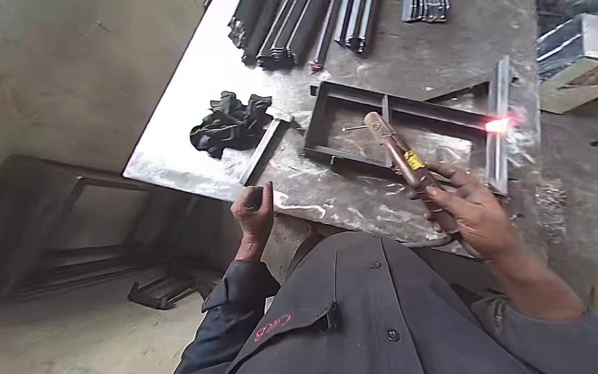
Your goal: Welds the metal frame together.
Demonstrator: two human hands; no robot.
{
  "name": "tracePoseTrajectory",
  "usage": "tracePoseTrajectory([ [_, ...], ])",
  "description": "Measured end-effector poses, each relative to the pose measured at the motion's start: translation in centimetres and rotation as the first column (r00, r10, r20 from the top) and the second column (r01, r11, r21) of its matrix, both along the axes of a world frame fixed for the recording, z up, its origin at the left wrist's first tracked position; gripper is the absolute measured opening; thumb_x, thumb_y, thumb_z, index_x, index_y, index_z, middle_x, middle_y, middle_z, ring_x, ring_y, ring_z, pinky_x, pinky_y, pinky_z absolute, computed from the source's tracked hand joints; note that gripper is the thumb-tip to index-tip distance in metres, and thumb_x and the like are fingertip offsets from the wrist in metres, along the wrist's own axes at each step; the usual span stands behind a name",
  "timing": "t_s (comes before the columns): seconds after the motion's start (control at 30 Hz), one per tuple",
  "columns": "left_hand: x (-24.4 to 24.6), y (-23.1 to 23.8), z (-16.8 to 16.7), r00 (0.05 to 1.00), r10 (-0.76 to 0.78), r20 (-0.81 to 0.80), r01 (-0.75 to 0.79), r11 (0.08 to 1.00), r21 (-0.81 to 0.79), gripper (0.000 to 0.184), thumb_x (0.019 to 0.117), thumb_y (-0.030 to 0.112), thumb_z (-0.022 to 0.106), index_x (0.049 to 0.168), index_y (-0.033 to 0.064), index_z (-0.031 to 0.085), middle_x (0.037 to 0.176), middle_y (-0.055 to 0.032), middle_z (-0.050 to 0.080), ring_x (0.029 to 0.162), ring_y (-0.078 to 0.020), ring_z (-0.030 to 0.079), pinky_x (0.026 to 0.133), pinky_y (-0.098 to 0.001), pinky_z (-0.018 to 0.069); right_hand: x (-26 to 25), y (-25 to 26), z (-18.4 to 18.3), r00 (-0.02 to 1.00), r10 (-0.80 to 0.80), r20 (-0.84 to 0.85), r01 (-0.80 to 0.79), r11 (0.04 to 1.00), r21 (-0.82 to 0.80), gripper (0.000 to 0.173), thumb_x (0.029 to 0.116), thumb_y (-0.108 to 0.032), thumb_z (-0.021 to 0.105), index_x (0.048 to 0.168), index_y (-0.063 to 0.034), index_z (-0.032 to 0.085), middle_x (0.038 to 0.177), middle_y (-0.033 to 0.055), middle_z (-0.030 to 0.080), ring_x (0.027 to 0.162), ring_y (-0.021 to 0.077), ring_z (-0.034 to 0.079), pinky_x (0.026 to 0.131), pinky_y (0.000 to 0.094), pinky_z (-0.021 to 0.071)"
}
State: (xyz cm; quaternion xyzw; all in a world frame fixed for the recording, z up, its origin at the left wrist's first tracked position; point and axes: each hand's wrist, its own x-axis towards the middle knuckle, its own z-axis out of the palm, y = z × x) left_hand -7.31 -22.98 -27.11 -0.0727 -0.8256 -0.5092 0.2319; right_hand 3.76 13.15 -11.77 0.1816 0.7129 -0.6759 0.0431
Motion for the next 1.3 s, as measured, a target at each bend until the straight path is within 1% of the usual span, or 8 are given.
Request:
tracePoseTrajectory([
  [0.13, -3.0, -10.3, 1.6, 0.966, 0.214, 0.143, -0.190, 0.967, -0.168, 0.032, 0.1013, 0.024, 0.064, 0.098, -0.0076, 0.069, 0.080, -0.0121, 0.069, 0.069, -0.0097, 0.064, 0.072, -0.0306, 0.0554, -1.7, -2.3, 0.8, 0.997, -0.001, 0.076, -0.006, 0.996, 0.090, 0.062, 0.0855, -0.006, 0.076, 0.142, -0.0178, 0.056, 0.094, 0.0092, 0.074, 0.053, 0.0116, 0.062, 0.043, 0.0216, 0.0510],
  [0.23, -6.5, -17.1, 1.9, 0.893, 0.364, 0.265, -0.253, 0.893, -0.373, 0.042, 0.1021, 0.035, 0.061, 0.113, -0.0047, 0.070, 0.106, -0.0237, 0.072, 0.100, -0.0301, 0.070, 0.095, -0.0493, 0.0528, -3.1, -4.0, 1.2, 0.995, 0.064, 0.082, -0.075, 0.988, 0.138, 0.057, 0.0901, -0.004, 0.072, 0.143, -0.0166, 0.057, 0.093, 0.0106, 0.072, 0.053, 0.0117, 0.061, 0.043, 0.0221, 0.0513],
  [0.47, -14.8, -21.3, 3.2, 0.804, 0.465, 0.370, -0.178, 0.782, -0.597, 0.055, 0.1009, 0.043, 0.059, 0.137, 0.0015, 0.059, 0.151, -0.0296, 0.046, 0.142, -0.0447, 0.043, 0.117, -0.0589, 0.0345, -4.5, -6.3, 1.8, 0.978, 0.138, 0.159, -0.170, 0.963, 0.207, 0.053, 0.0943, -0.005, 0.070, 0.145, -0.0171, 0.059, 0.094, 0.0105, 0.074, 0.056, 0.0145, 0.064, 0.047, 0.0247, 0.0550],
  [0.63, -17.3, -20.4, -0.7, 0.741, 0.590, 0.320, -0.267, 0.696, -0.666, 0.064, 0.0992, 0.057, 0.048, 0.136, 0.0068, 0.060, 0.154, -0.0249, 0.046, 0.142, -0.0442, 0.044, 0.115, -0.0645, 0.0317, -5.4, -6.3, 1.8, 0.955, 0.203, 0.215, -0.274, 0.883, 0.381, 0.056, 0.0929, -0.018, 0.072, 0.146, -0.0260, 0.058, 0.089, 0.0044, 0.072, 0.057, 0.0113, 0.064, 0.049, 0.0267, 0.0557],
  [0.77, -16.6, -19.8, 0.1, 0.754, 0.580, 0.308, -0.308, 0.726, -0.615, 0.055, 0.1008, 0.049, 0.051, 0.129, 0.0035, 0.064, 0.150, -0.0239, 0.050, 0.141, -0.0403, 0.046, 0.117, -0.0593, 0.0327, -5.2, -5.8, 1.2, 0.951, 0.239, 0.195, -0.307, 0.793, 0.526, 0.056, 0.0912, -0.034, 0.072, 0.145, -0.0312, 0.058, 0.102, -0.0024, 0.074, 0.072, 0.0071, 0.068, 0.066, 0.0306, 0.0602],
  [0.93, -15.9, -14.1, 7.3, 0.545, 0.622, 0.562, -0.224, 0.754, -0.617, 0.046, 0.1083, 0.029, 0.051, 0.140, -0.0051, 0.055, 0.159, -0.0275, 0.038, 0.150, -0.0415, 0.034, 0.122, -0.0562, 0.0243, -5.2, -5.1, 0.7, 0.941, 0.314, 0.129, -0.326, 0.728, 0.603, 0.056, 0.0925, -0.038, 0.069, 0.146, -0.0261, 0.058, 0.118, 0.0001, 0.072, 0.094, 0.0060, 0.069, 0.083, 0.0323, 0.0584],
  [1.03, -16.4, -18.3, 1.3, 0.713, 0.620, 0.328, -0.303, 0.694, -0.653, 0.052, 0.1013, 0.045, 0.052, 0.129, 0.0021, 0.064, 0.148, -0.0265, 0.050, 0.139, -0.0432, 0.048, 0.114, -0.0618, 0.0353, -5.7, -4.2, 0.1, 0.936, 0.331, 0.121, -0.338, 0.746, 0.574, 0.056, 0.0925, -0.039, 0.069, 0.146, -0.0276, 0.058, 0.118, -0.0032, 0.073, 0.092, 0.0034, 0.069, 0.082, 0.0289, 0.0593],
  [1.3, -17.1, -19.6, 0.0, 0.712, 0.630, 0.309, -0.329, 0.689, -0.646, 0.050, 0.1010, 0.046, 0.054, 0.127, 0.0054, 0.066, 0.147, -0.0223, 0.053, 0.138, -0.0394, 0.049, 0.114, -0.0592, 0.0369, -6.5, -3.2, -0.4, 0.916, 0.391, 0.089, -0.368, 0.733, 0.572, 0.056, 0.0931, -0.040, 0.068, 0.147, -0.0277, 0.057, 0.115, -0.0030, 0.073, 0.090, 0.0030, 0.069, 0.080, 0.0275, 0.0593],
])
